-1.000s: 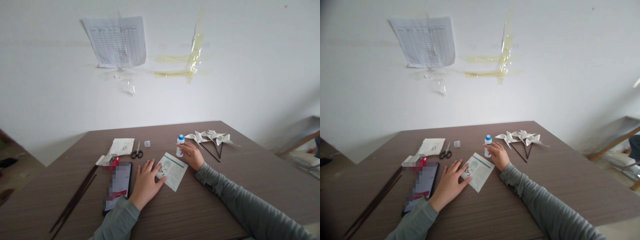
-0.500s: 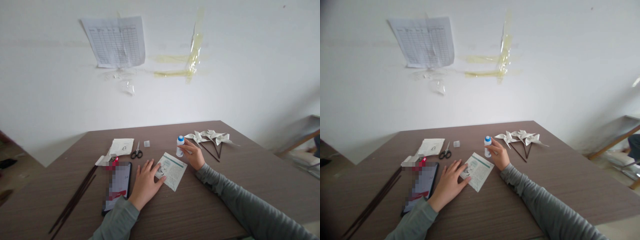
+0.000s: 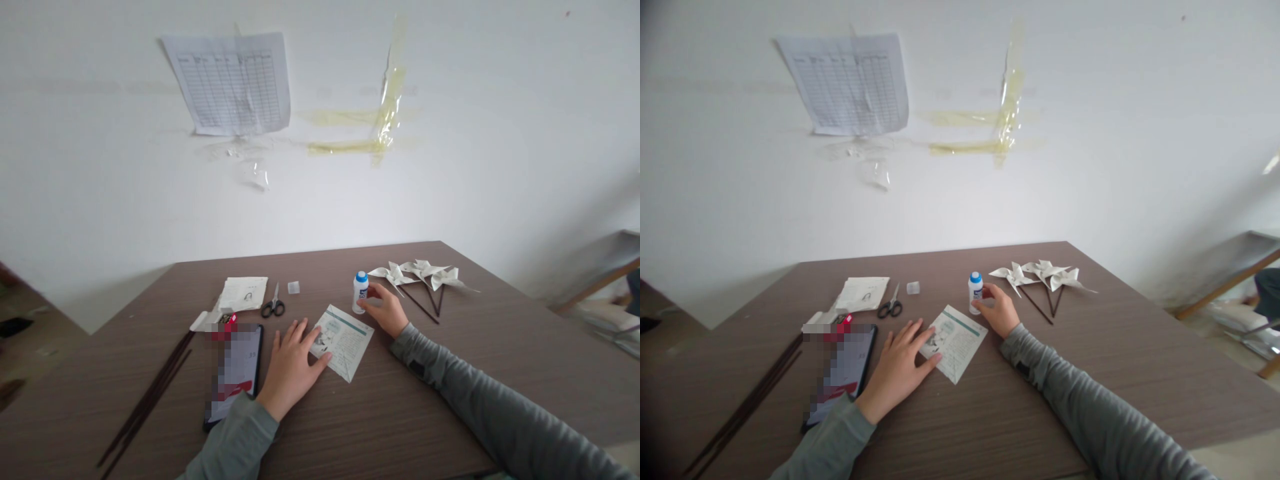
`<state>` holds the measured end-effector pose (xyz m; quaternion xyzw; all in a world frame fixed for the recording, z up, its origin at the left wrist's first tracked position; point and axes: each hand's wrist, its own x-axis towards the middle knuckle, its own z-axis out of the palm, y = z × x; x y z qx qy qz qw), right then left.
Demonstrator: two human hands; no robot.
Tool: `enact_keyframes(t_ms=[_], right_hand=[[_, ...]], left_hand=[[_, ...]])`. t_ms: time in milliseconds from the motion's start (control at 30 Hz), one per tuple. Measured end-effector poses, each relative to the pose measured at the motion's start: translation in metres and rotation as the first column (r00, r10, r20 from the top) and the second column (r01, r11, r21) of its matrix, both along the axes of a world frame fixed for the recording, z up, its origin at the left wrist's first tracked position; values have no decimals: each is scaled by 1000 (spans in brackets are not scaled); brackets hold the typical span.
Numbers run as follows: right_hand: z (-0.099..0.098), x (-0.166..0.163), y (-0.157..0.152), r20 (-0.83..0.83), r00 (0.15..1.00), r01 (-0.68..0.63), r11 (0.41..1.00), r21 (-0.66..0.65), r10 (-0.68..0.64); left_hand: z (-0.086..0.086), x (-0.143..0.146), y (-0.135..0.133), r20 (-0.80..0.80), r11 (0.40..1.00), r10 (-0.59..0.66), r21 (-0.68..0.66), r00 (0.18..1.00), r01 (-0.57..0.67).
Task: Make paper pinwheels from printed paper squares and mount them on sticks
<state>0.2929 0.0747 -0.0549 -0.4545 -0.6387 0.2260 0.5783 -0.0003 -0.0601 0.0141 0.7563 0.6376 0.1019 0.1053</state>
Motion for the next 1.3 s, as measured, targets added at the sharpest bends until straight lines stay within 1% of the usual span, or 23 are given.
enact_keyframes(t_ms=[100,267,433,600,633,767,900,1100,1300], right_hand=[[1,1,-1,-11,999,-39,999,-24,38],[4,-1,-1,-12,999,-50,997,-54,50],[9,-12,8,-29,998,-64,995,-83,62],[24,-36,28,-36,996,-89,989,-116,85],[27,-43,32,-31,995,-102,985,-141,99],[39,-71,50,-14,991,-134,975,-175,134],[49,-100,64,4,984,-174,962,-209,179],[62,-132,73,38,977,-190,943,-272,208],[66,-146,74,76,977,-163,934,-319,197]], left_hand=[[2,0,0,-1,1000,-3,-15,1000,3],[6,-1,-1,-14,999,-5,-32,1000,4],[10,-12,2,-25,998,-18,-52,1000,17],[9,-29,6,-31,999,1,-33,1000,-2],[9,-31,7,-38,1000,10,-28,999,-11],[11,-39,8,-74,999,35,-38,997,-38],[14,-44,7,-72,998,38,-40,997,-41],[22,-48,5,-109,994,41,-93,993,-52],[24,-45,5,-101,993,44,-101,994,-54]])
